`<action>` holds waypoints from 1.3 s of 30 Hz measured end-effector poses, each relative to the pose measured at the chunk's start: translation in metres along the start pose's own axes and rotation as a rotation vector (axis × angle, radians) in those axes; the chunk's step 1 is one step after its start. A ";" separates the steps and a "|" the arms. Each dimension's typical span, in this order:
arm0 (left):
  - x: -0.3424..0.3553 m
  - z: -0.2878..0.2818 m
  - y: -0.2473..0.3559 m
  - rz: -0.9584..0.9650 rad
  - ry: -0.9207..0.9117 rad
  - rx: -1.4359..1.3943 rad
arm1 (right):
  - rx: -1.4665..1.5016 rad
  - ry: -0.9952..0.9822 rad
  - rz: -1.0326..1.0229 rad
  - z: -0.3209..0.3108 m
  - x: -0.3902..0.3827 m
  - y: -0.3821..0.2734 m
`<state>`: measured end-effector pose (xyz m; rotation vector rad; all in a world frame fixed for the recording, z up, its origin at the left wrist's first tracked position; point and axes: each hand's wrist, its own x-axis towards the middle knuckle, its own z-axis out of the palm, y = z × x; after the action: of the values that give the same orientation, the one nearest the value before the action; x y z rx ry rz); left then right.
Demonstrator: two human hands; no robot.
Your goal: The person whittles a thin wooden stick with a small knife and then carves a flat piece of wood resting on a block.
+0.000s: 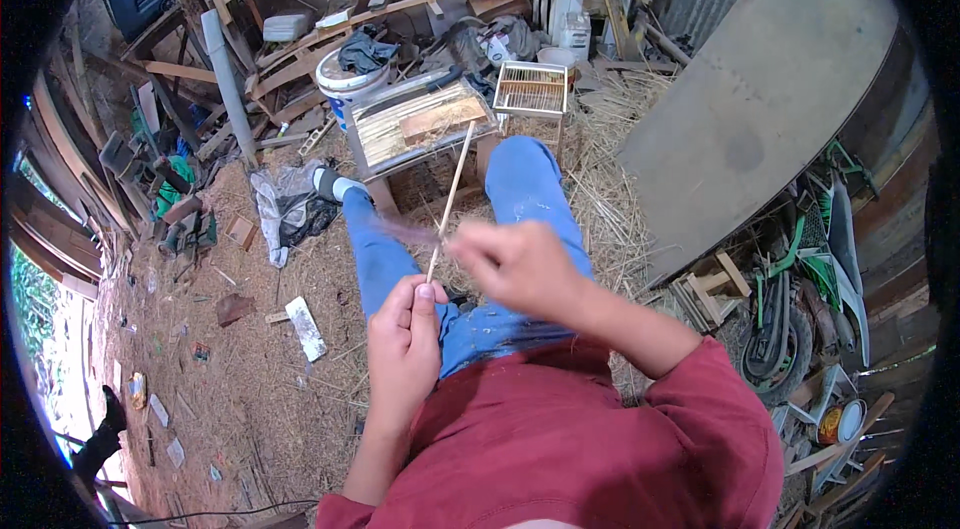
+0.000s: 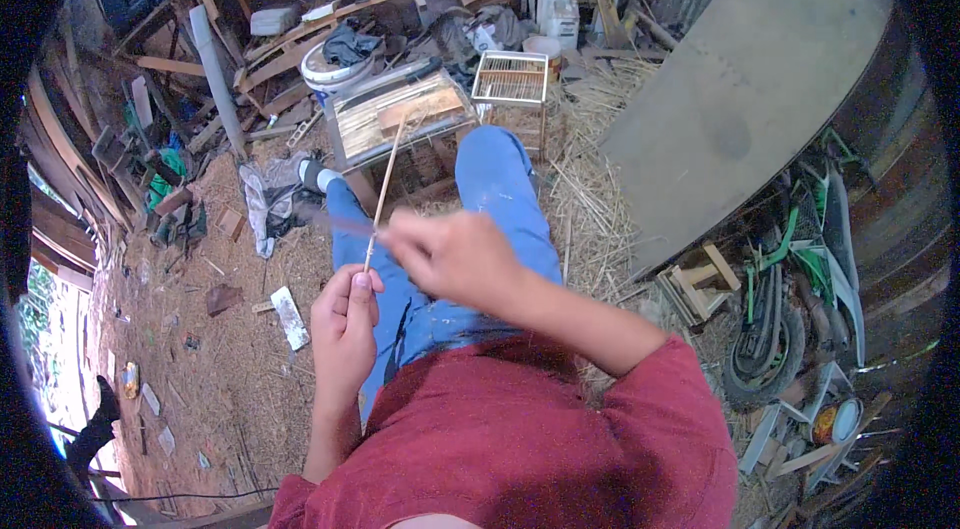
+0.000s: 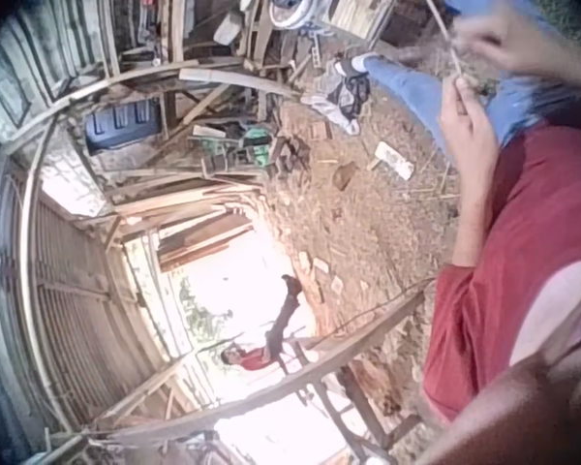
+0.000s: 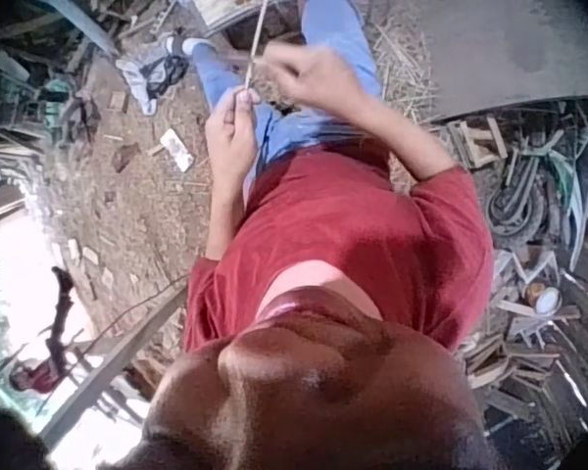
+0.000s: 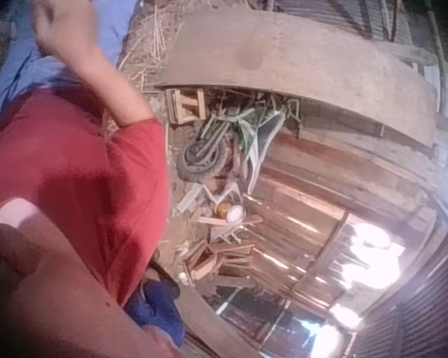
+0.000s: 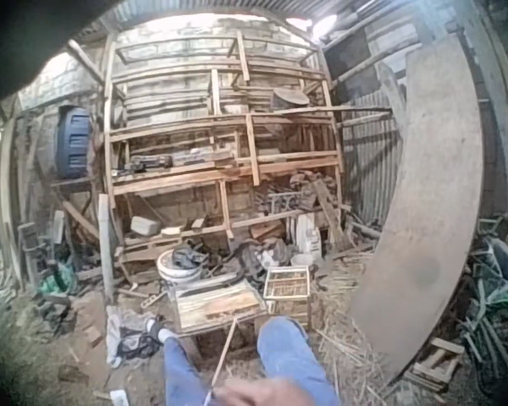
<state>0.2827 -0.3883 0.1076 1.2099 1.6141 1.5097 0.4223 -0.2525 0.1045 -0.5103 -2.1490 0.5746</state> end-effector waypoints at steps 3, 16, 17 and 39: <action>-0.001 -0.001 0.002 -0.012 -0.030 -0.007 | -0.019 0.174 0.241 -0.023 0.034 0.020; 0.003 0.000 -0.001 -0.131 -0.083 -0.166 | -0.052 -0.063 0.039 0.002 -0.010 0.005; 0.004 -0.002 -0.003 -0.114 -0.081 -0.180 | -0.049 -0.057 0.038 -0.002 -0.005 0.009; 0.005 0.007 -0.002 -0.073 -0.102 -0.066 | -0.128 0.163 0.296 -0.031 0.022 0.038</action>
<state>0.2869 -0.3809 0.1050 1.1605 1.5141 1.4220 0.4404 -0.2029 0.1142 -0.9251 -1.9765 0.5370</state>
